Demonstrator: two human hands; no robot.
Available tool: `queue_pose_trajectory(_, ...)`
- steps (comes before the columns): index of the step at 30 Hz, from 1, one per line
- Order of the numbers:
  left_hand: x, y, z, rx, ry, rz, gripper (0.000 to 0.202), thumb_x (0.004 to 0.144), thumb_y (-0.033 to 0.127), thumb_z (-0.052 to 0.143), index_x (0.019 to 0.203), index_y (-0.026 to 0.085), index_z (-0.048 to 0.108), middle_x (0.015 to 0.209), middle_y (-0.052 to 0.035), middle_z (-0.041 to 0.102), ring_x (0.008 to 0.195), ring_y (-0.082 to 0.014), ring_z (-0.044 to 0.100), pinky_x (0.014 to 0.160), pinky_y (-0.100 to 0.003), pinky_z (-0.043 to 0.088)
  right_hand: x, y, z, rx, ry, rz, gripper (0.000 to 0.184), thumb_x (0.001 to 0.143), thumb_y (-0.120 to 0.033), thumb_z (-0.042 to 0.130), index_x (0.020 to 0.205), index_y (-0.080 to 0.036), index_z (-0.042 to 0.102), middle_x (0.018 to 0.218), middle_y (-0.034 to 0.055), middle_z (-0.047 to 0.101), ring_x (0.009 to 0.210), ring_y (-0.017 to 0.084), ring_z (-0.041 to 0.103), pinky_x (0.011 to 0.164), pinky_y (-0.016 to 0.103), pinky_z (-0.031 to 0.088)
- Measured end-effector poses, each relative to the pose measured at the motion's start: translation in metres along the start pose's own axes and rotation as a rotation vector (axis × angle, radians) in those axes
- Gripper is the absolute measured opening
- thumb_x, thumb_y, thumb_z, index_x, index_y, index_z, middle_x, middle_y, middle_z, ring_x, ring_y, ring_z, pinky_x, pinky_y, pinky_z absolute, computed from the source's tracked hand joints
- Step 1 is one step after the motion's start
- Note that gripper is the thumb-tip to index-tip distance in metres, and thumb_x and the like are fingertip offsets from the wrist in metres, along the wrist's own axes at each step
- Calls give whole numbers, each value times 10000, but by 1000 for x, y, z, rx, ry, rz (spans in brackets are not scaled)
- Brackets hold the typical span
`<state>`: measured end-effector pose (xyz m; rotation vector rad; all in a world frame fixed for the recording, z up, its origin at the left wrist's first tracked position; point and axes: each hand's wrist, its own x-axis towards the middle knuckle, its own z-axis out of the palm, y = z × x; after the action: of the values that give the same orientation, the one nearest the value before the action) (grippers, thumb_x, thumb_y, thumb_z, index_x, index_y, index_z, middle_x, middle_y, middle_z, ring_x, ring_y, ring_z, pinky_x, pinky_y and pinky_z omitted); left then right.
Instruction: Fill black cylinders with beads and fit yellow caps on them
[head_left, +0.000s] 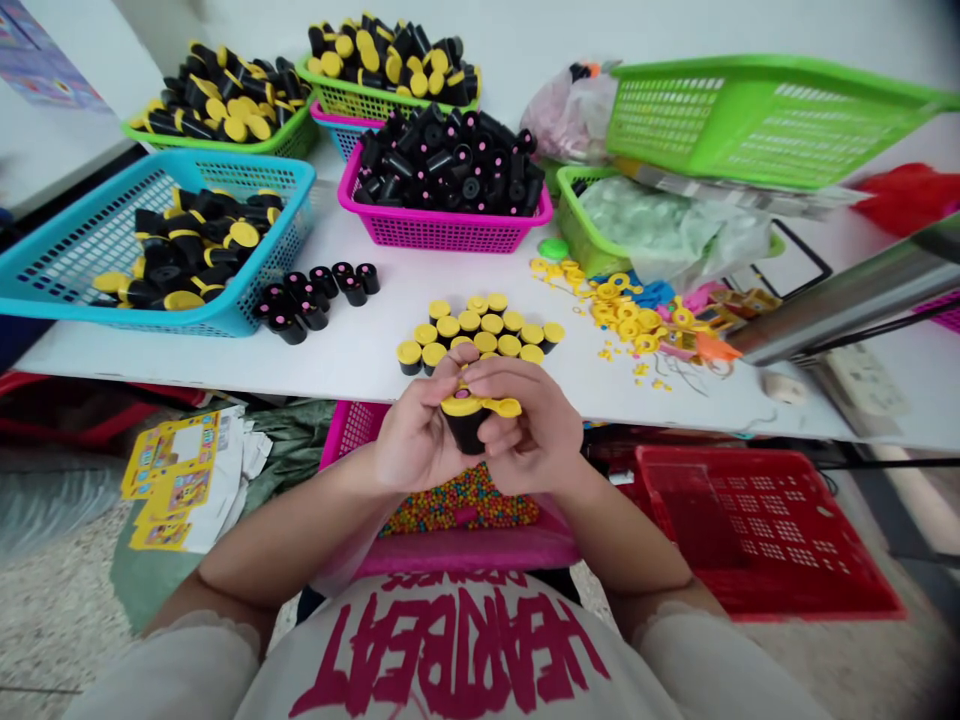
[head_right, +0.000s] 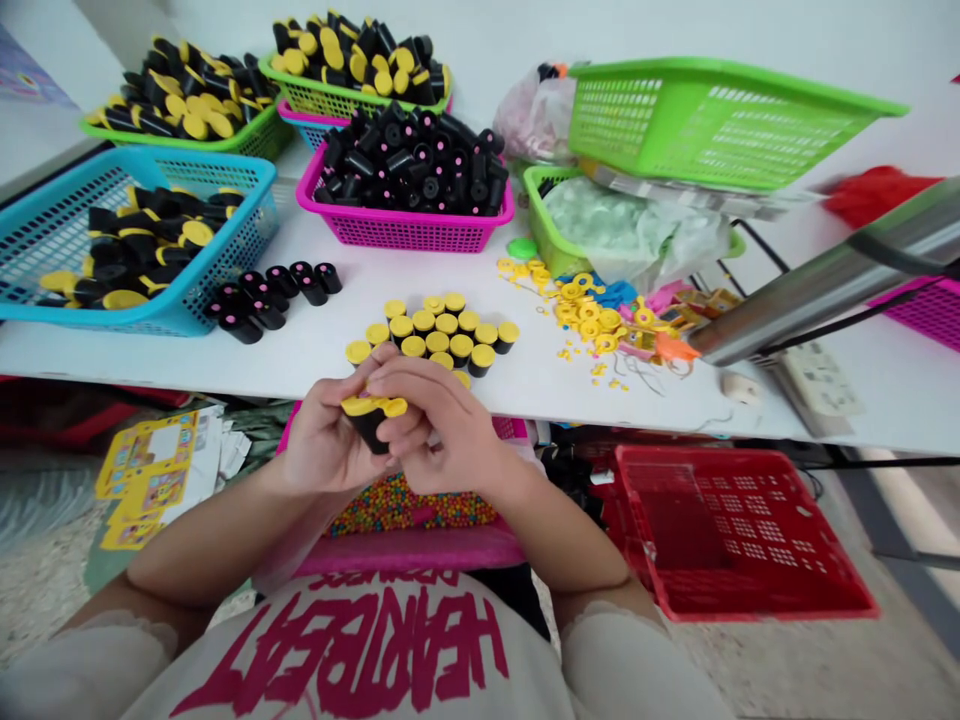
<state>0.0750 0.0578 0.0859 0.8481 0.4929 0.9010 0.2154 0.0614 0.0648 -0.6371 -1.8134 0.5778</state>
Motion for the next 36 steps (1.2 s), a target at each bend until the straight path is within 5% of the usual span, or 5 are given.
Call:
queue_pose_trajectory(5, -5, -6, -11, 53, -122, 69, 415, 921, 598, 356, 1224, 319, 313, 702, 26, 429, 570, -155, 455, 536, -296, 412, 11, -1, -22, 291, -115, 153, 408, 714, -314, 826, 1100, -323, 695, 1129, 40, 690, 1096, 260, 649, 950, 464, 555)
queue_pose_trajectory(10, -13, -2, -24, 502, -350, 264, 362, 984, 581, 348, 1246, 367, 218, 1002, -20, 531, 857, -156, 591, 837, -384, 515, 15, 2, -33, 548, -136, 277, 91, 774, -340, 798, 858, -312, 777, 983, 24, 710, 990, 216, 694, 897, 412, 581)
queue_pose_trajectory(15, -20, 20, -26, 1164, -332, 556, 277, 1036, 386, 275, 1279, 272, 209, 1187, -103, 486, 1214, -210, 496, 1047, -413, 434, 15, -7, -19, 681, -251, 554, 495, 789, -391, 776, 1257, -331, 626, 1170, 27, 676, 1050, 190, 667, 835, 323, 591)
queue_pose_trajectory(21, -34, 30, -34, 1421, -286, 694, 365, 960, 247, 465, 1278, 231, 288, 1145, -83, 564, 1186, -237, 517, 1057, -464, 363, 12, -20, -2, 766, -300, 585, 422, 847, -383, 718, 1226, -221, 628, 1140, 48, 694, 1074, 170, 650, 901, 302, 562)
queue_pose_trajectory(36, -49, 13, -56, 1268, -454, 428, 348, 1016, 317, 320, 1343, 260, 215, 1202, -109, 576, 1182, -228, 580, 960, -406, 517, -24, -2, 9, 980, -385, 847, 570, 702, -432, 841, 1202, -223, 666, 1171, 41, 681, 1001, 147, 636, 899, 294, 527)
